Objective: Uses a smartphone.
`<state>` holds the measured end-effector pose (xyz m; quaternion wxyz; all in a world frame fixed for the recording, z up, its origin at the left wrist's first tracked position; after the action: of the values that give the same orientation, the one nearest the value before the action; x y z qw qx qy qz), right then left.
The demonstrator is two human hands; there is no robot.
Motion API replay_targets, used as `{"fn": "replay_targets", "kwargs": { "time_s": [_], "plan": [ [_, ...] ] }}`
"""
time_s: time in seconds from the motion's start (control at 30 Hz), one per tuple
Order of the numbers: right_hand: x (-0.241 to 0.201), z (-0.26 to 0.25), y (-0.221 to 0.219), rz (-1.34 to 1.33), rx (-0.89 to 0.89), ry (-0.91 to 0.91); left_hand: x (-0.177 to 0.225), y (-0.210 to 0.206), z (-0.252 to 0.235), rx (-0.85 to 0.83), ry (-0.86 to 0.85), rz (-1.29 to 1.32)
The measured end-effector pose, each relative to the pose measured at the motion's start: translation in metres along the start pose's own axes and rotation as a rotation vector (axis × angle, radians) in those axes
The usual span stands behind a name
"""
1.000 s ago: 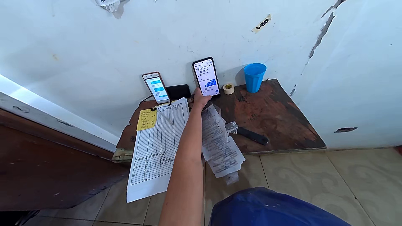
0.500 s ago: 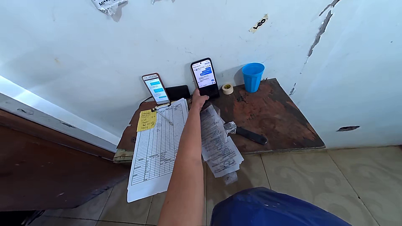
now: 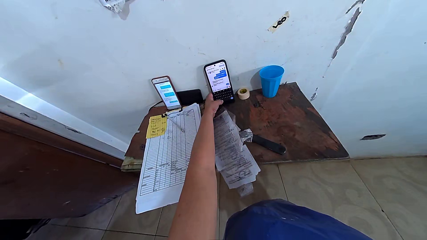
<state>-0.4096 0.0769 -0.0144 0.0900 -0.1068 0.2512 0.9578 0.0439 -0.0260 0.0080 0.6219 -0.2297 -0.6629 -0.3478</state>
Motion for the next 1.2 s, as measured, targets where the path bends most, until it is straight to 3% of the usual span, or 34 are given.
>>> {"fn": "replay_targets", "kwargs": {
  "time_s": [0.07, 0.2, 1.2],
  "plan": [
    [0.027, -0.05, -0.014, 0.026, -0.036, -0.014, -0.001, 0.0, -0.001, -0.004, -0.006, 0.01],
    [0.056, -0.08, -0.022, -0.048, -0.13, 0.144, 0.0, 0.0, 0.0, -0.006, -0.016, 0.036],
    [0.061, -0.075, -0.023, -0.12, -0.068, 0.141, 0.002, 0.0, 0.002, 0.003, -0.007, 0.034]
  ]
}}
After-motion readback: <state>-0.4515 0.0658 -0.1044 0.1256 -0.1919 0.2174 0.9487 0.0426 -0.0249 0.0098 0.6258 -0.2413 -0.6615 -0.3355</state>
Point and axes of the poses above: each hand's wrist, its own z-axis away from the middle knuckle, its own y-axis out of the back of the hand, x = y × z, the point moved 7 cm from there along -z, towards the middle knuckle, and after that the axes turned 8 degrees about y, right-handed, at the moved point
